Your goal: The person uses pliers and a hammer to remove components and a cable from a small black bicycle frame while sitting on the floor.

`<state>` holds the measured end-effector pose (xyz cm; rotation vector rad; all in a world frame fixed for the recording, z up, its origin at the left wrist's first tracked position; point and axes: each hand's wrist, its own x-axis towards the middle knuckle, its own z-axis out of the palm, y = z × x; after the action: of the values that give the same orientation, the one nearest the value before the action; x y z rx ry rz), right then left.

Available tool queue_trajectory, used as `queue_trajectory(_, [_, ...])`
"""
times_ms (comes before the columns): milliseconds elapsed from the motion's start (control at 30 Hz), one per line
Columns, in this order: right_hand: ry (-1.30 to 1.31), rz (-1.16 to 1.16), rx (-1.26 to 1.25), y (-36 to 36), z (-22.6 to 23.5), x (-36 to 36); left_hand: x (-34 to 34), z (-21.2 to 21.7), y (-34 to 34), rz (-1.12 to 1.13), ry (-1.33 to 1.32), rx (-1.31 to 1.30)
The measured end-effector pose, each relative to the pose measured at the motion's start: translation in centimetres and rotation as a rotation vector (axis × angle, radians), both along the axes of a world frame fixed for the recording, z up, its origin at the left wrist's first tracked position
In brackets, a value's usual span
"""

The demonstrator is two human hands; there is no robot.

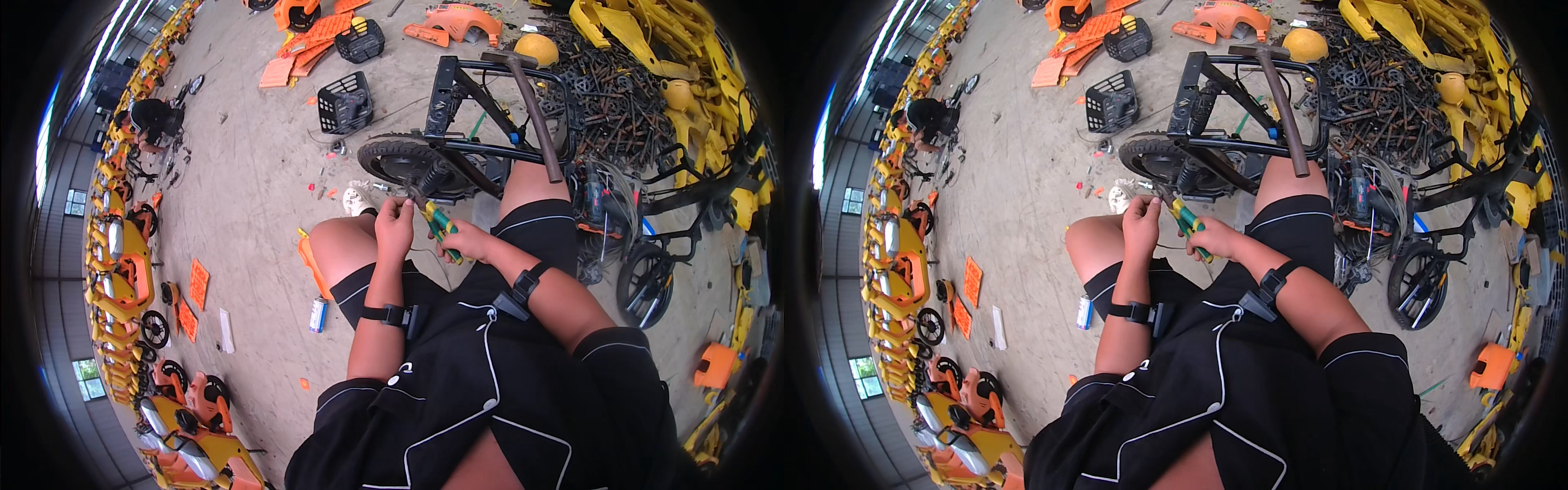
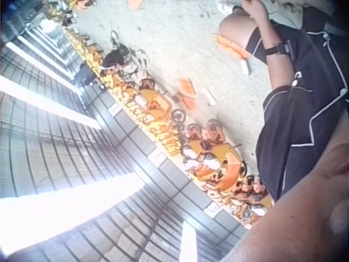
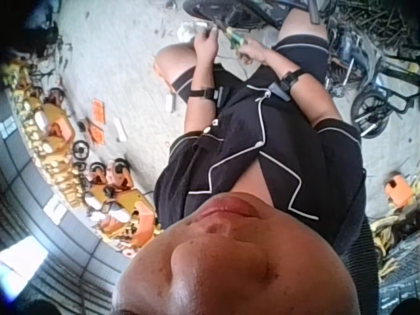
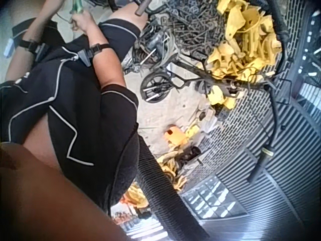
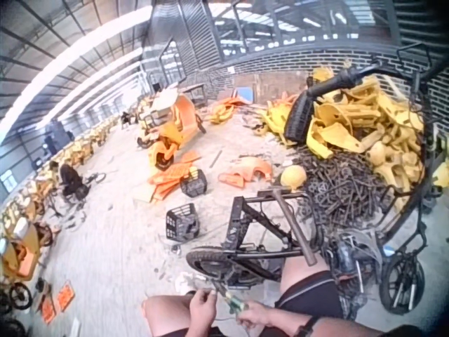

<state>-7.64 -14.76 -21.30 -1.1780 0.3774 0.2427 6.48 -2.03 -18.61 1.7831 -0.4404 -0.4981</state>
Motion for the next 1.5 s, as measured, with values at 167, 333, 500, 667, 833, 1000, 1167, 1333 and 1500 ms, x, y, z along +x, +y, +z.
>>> queue_trajectory(167, [-0.008,0.064,-0.073,-0.1,-0.3,0.1,0.0,-0.2,0.3,0.005,-0.026,0.018])
queue_trajectory(333, [-0.017,0.058,-0.093,0.3,-0.1,-0.1,0.2,0.1,0.3,-0.014,-0.021,0.029])
queue_trajectory(500, [-0.019,0.049,-0.130,0.3,-0.5,-0.2,0.1,0.8,0.3,-0.026,-0.055,0.067])
queue_trajectory(667, [0.075,0.073,-0.213,0.0,0.2,-0.2,0.2,0.6,0.5,-0.041,-0.111,0.105])
queue_trajectory(833, [0.127,0.052,-0.163,-0.4,-1.1,-0.3,0.1,0.6,0.3,-0.055,-0.154,0.178])
queue_trajectory(1000, [0.142,0.092,-0.312,-0.9,-1.3,-0.4,0.5,0.0,0.7,-0.073,-0.166,0.171])
queue_trajectory(1167, [-0.012,0.016,-0.792,-1.4,1.3,-1.7,0.2,1.7,1.0,-0.139,-0.232,0.161])
queue_trajectory(1333, [0.112,0.033,-0.515,-1.3,2.6,-2.0,0.0,0.9,1.1,-0.150,-0.160,0.061])
queue_trajectory(1500, [-0.008,-0.121,-0.860,-0.6,3.0,-1.6,-0.3,1.3,0.7,-0.095,-0.194,0.056])
